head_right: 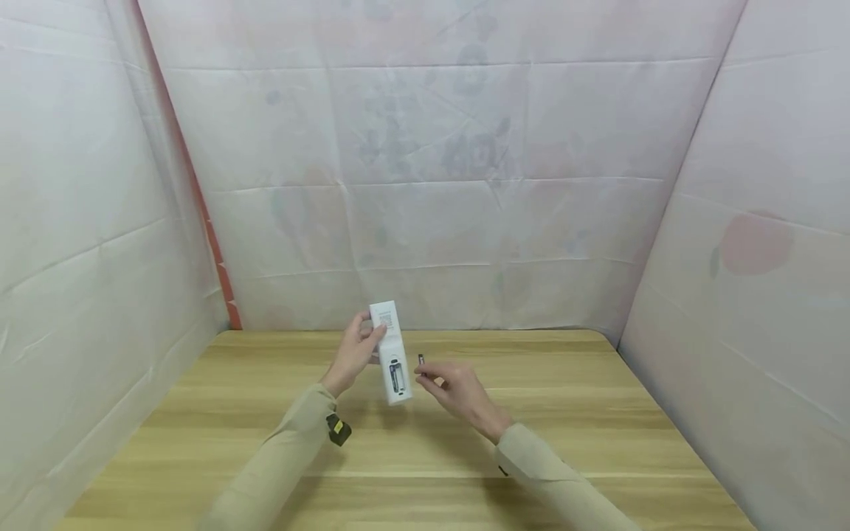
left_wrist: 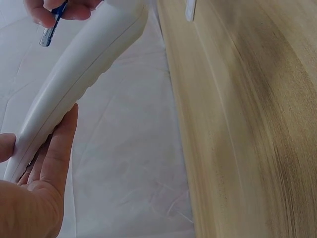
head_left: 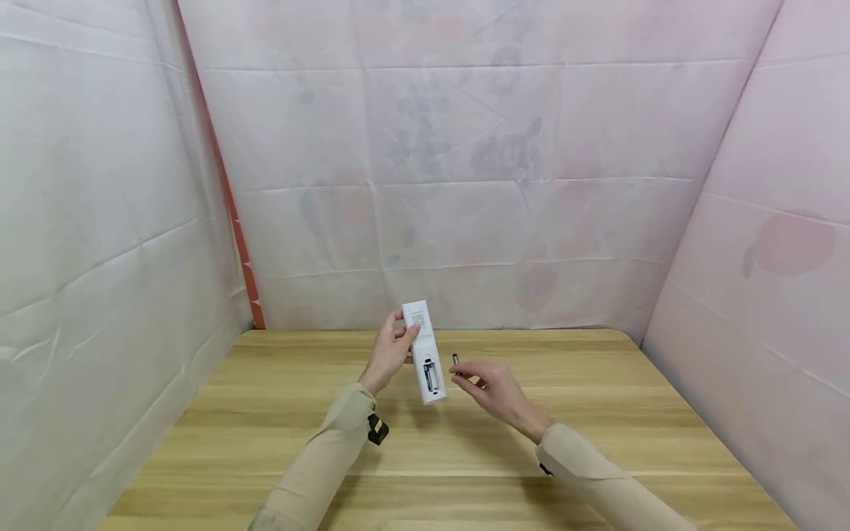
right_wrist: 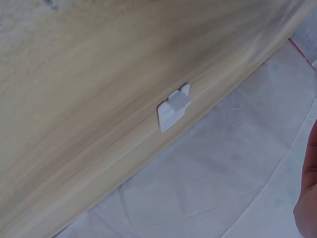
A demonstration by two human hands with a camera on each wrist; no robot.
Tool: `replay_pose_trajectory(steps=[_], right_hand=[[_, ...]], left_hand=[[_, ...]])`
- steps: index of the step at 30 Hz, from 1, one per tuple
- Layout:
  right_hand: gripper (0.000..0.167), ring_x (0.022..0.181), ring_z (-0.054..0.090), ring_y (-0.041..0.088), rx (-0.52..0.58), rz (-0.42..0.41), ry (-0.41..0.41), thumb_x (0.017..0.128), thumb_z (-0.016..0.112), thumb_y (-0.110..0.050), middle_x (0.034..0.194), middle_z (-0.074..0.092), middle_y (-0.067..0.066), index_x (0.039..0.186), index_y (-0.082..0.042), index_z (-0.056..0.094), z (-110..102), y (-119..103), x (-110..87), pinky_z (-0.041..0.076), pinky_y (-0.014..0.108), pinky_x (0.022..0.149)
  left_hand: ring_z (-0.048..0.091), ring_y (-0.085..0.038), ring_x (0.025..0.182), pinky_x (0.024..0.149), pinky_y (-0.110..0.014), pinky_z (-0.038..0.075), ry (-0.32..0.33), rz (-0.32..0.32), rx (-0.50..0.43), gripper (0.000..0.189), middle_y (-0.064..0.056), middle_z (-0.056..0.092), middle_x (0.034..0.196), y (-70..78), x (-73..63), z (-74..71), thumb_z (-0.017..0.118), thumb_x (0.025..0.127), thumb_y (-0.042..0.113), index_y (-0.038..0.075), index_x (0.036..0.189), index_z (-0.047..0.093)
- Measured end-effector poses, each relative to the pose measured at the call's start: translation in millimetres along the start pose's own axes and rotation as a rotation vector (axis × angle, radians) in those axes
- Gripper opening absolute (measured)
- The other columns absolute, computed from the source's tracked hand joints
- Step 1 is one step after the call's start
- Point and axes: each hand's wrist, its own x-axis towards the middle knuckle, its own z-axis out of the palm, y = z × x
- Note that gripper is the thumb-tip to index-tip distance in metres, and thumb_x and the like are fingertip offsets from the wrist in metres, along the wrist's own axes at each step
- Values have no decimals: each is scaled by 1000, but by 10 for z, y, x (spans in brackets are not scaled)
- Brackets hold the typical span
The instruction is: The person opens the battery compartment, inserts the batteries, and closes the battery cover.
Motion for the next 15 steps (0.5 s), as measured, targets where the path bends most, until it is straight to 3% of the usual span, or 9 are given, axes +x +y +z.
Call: replay_pose_trajectory(steps=[3,7,15], right_hand=[[17,72,66,4,-2,-54,-29,85,75,-5,92,76,4,101,-7,75,15,-36,-4,52,9,56],[18,73,63,2,5,-62,-91,85,75,-7,91,74,0,103,-9,75,21,-98,7,51,9,56],[22,71,56,1,-96,-149,-139,85,76,-6,92,71,-2,106,-11,75,52,-155,-3,45,9,56]], left_hand=[[70,-21,77,74,-49,61,4,-8,-3,41,-22,66,115,1,12,10,55,102,24,13,139,41],[70,-22,78,71,-45,61,13,-10,-8,41,-22,66,115,31,11,30,56,101,23,14,139,41],[70,-21,77,65,-38,62,12,-7,-9,41,-22,66,115,29,-5,74,56,101,22,12,138,41]])
